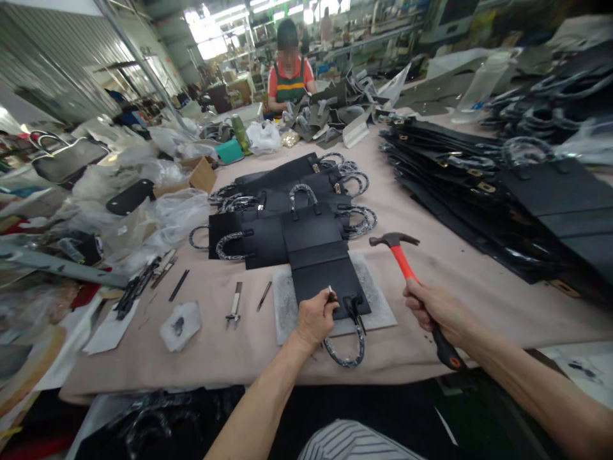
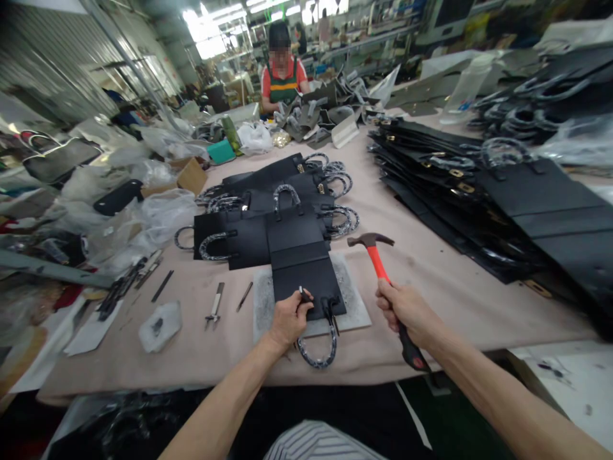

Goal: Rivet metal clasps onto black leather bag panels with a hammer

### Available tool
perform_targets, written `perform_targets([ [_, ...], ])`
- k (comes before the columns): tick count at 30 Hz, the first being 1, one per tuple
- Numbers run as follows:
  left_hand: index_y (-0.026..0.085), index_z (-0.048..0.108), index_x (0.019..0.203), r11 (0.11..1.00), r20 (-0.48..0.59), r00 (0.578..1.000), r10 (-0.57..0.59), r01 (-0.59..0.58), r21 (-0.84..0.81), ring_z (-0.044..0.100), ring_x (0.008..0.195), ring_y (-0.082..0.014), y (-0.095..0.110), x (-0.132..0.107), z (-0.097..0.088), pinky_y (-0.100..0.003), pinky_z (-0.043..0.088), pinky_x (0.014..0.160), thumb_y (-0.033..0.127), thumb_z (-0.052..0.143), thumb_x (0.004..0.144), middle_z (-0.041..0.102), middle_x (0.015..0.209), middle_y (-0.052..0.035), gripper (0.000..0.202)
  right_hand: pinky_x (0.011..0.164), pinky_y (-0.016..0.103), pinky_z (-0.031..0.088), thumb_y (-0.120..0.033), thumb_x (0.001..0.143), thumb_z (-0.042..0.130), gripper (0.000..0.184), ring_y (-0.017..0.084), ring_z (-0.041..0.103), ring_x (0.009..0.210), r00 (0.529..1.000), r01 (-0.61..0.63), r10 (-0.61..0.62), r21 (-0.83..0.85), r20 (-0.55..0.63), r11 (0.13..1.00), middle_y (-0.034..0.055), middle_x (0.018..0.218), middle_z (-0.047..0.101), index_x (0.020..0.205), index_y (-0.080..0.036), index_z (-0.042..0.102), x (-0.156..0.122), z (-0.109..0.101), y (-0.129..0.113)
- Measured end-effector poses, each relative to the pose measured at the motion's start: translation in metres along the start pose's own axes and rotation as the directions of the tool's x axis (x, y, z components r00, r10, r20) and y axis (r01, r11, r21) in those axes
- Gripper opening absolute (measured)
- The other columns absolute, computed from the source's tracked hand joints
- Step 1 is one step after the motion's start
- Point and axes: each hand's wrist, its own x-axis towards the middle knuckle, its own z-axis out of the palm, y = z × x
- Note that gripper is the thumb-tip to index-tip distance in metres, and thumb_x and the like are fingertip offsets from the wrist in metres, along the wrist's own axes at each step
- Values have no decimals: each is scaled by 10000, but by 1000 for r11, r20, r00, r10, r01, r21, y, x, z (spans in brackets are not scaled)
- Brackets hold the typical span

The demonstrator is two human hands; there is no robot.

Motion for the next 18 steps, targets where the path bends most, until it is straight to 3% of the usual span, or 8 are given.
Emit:
perform_targets([
  [2,212,640,1027,1000,0,1000,12,-12,-1,766,877,-205,-1,0,1,-286,615,819,93,599,908,776,957,-36,173,429,275,274,-614,920,437,375,122,345,427,964,224,-251,-237,-87,945,-44,589,419,807,-256,448,-21,2,-12],
  [5,213,637,1032,1000,-4,1000,24,-24,5,767,872,-204,-4,-1,2,-286,614,814,91,615,903,777,971,-38,179,494,315,261,-630,938,425,406,161,419,468,778,501,-628,-624,21,600,-11,543,460,764,-263,446,-46,1,-20],
  [7,215,638,1024,1000,-5,1000,22,-22,19,767,867,-205,-5,-1,2,-285,613,808,87,626,898,776,963,-33,180,512,334,200,-612,940,423,392,163,386,451,722,539,-673,-741,161,401,-2,528,472,758,-266,453,-55,0,-22],
  [9,217,643,1007,999,-2,1000,13,-13,33,767,863,-205,-5,-1,2,-280,611,805,82,635,893,775,945,-26,177,525,347,155,-609,946,413,393,161,353,432,738,525,-628,-794,246,305,7,529,492,755,-269,460,-62,0,-29],
  [11,217,648,1002,999,-2,1000,8,-8,39,767,869,-204,-5,-1,3,-277,610,806,81,642,891,775,944,-24,176,527,353,154,-655,951,375,441,166,345,427,732,517,-636,-808,245,284,11,520,482,741,-277,459,-73,2,-42],
  [14,210,653,1020,999,-7,1000,15,-15,33,767,885,-207,-6,-1,3,-281,610,818,90,641,899,778,966,-32,171,520,353,229,-713,965,301,496,180,379,452,632,523,-772,-771,64,363,21,538,476,741,-295,447,-91,10,-61],
  [16,208,656,1022,999,-10,1000,16,-16,30,767,889,-208,-7,-1,3,-283,608,822,94,637,905,779,975,-37,164,516,353,258,-708,981,242,508,183,393,458,576,545,-817,-738,-15,398,25,543,475,753,-301,444,-97,16,-61],
  [18,210,662,1017,999,3,1000,15,-15,37,767,878,-208,-7,-1,3,-283,607,815,97,644,902,779,965,-36,162,498,353,217,-698,983,217,519,176,363,430,617,553,-784,-746,67,371,21,516,458,736,-296,435,-95,20,-49],
])
